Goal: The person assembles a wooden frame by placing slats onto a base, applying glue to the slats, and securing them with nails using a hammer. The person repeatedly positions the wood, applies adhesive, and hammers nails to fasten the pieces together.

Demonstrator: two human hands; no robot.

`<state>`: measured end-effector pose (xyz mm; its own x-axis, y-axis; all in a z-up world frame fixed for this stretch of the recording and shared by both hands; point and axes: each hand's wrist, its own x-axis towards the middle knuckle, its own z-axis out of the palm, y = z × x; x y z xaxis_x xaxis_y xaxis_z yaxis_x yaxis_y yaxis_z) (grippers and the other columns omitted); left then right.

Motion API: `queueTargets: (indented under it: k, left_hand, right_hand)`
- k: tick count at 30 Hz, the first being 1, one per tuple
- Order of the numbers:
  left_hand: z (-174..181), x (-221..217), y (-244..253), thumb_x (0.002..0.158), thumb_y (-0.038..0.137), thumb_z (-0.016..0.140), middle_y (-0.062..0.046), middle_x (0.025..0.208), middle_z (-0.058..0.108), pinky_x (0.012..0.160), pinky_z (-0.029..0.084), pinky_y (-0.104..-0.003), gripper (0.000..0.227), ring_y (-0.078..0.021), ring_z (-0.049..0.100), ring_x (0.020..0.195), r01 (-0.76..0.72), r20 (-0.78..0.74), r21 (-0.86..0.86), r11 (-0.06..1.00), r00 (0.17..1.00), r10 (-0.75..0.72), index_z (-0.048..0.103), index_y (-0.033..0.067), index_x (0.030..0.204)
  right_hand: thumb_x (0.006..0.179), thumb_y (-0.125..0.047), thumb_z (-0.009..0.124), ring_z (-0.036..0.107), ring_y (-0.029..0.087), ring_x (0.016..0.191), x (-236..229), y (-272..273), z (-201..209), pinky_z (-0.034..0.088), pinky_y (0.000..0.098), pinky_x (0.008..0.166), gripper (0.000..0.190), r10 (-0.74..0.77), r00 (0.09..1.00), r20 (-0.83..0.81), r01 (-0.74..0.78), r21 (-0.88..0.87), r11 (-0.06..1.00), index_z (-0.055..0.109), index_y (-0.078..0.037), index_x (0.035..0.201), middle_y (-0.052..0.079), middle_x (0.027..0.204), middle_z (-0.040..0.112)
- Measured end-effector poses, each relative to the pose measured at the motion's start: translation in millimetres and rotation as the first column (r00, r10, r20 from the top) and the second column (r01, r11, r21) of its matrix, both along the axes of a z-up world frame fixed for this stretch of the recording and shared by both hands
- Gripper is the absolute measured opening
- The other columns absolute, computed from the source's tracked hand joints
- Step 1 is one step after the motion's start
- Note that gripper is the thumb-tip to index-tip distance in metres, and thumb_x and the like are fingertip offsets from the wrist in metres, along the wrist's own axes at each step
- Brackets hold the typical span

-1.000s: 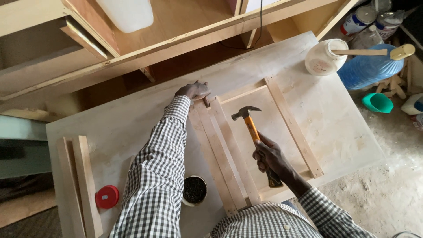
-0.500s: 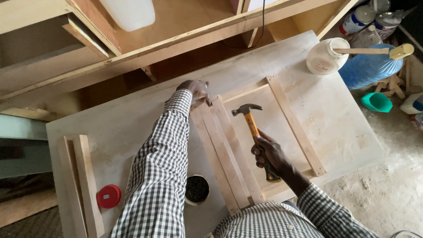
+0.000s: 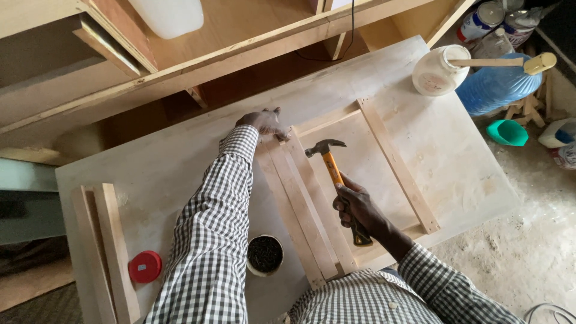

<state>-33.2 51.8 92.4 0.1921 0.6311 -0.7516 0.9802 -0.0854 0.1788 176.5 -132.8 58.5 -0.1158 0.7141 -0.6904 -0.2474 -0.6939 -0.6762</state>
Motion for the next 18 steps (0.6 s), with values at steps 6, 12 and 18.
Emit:
queueTargets:
  k: [6, 12, 18]
  left_hand:
    - [-12, 3, 4, 0.068, 0.053, 0.063, -0.012, 0.141, 0.024, 0.1, 0.026, -0.053, 0.094, -0.0286, 0.023, 0.13, 0.019, -0.058, 0.033, 0.999, 0.998, -0.017, 0.013, 0.0169, 0.139]
    - [10, 2, -16, 0.074, 0.038, 0.061, -0.01, 0.137, 0.034, 0.1, 0.03, -0.047, 0.081, -0.026, 0.032, 0.126, 0.118, -0.105, 0.087, 0.989, 0.989, -0.108, 0.019, 0.0095, 0.137]
    - [48, 7, -31, 0.081, 0.03, 0.045, -0.013, 0.129, 0.043, 0.1, 0.031, -0.048, 0.06, -0.0263, 0.038, 0.122, 0.083, -0.026, 0.143, 0.986, 0.996, -0.08, 0.027, 0.0069, 0.134]
  right_hand:
    - [0.084, -0.026, 0.051, 0.035, 0.017, 0.033, 7, 7, 6, 0.03, 0.0287, 0.028, 0.049, -0.002, 1.0, -0.008, 0.002, -0.001, 1.0, 0.037, -0.026, 0.13, 0.009, 0.054, 0.038]
    - [0.084, -0.028, 0.049, 0.035, 0.016, 0.034, 9, 4, -1, 0.033, 0.0299, 0.029, 0.046, 0.049, 0.999, -0.023, -0.05, -0.026, 0.998, 0.04, -0.027, 0.129, 0.009, 0.054, 0.038]
    - [0.084, -0.023, 0.052, 0.033, 0.016, 0.031, 5, 10, 3, 0.029, 0.0263, 0.025, 0.047, 0.018, 1.0, 0.022, -0.02, 0.086, 0.996, 0.04, -0.025, 0.129, 0.009, 0.051, 0.036]
